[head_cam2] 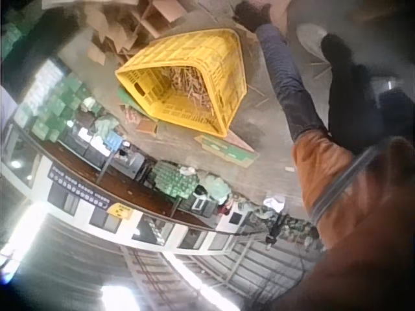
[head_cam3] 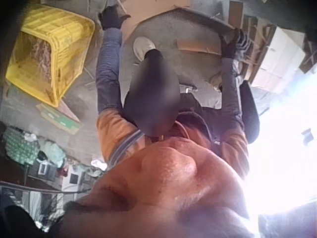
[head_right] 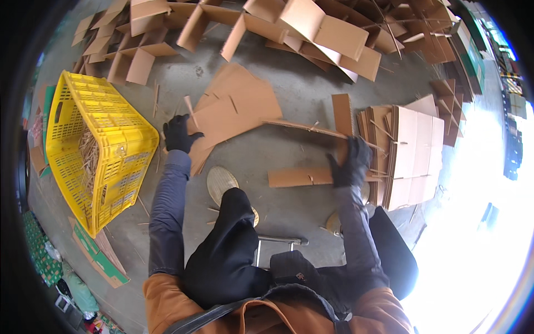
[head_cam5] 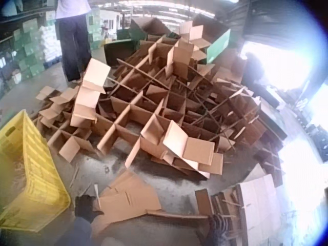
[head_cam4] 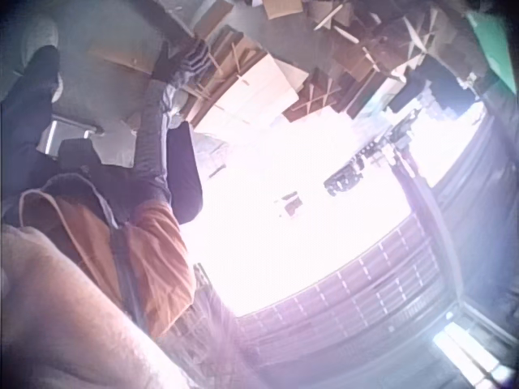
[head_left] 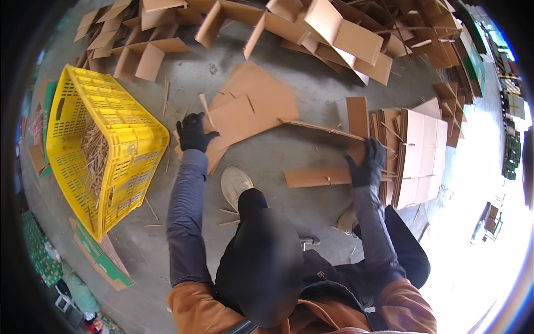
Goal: The person assembles cardboard dividers by interlocking notched cardboard pieces and stacking them together by hand.
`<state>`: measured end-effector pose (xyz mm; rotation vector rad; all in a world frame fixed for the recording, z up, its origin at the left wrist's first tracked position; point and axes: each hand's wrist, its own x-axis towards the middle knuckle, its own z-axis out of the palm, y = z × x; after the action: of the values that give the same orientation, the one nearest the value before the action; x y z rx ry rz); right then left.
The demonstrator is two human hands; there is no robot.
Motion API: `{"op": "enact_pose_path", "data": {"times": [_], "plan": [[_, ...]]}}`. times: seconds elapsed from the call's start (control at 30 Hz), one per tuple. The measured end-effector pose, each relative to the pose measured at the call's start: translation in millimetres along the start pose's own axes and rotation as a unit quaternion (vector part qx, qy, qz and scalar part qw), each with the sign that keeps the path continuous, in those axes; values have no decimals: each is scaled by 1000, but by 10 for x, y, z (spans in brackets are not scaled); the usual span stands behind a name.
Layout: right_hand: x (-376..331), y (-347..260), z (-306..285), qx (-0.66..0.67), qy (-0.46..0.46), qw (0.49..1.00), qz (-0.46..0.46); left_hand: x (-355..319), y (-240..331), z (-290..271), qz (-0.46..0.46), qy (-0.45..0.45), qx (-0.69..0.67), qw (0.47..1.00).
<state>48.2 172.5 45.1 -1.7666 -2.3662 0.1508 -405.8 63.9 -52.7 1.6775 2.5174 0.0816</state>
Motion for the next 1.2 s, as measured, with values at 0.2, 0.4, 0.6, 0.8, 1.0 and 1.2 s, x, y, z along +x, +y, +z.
{"op": "enact_pose_path", "data": {"times": [0.2,0.4,0.6,0.8,1.0,1.2], "plan": [[665,-17,517,28,-343,925,-163,-387,-504,-54,-58,-40,-185,980],[290,-415,304,69,21,981,-181,-914,-350,-915,-136,166,-165,963],[26,-1504,33,419,-93,903,-21,-1007,207,-1402,-131,196,-82,968],[184,-2211,573,728,-265,578,256,-1156,635,-1934,-143,147,-333,920],[259,-2546,458,756,-235,574,208,-1100,769,-1649,-270,121,-438,849],[336,-2406,480,585,-75,798,125,-847,690,-1348,-163,219,-273,922]]}}
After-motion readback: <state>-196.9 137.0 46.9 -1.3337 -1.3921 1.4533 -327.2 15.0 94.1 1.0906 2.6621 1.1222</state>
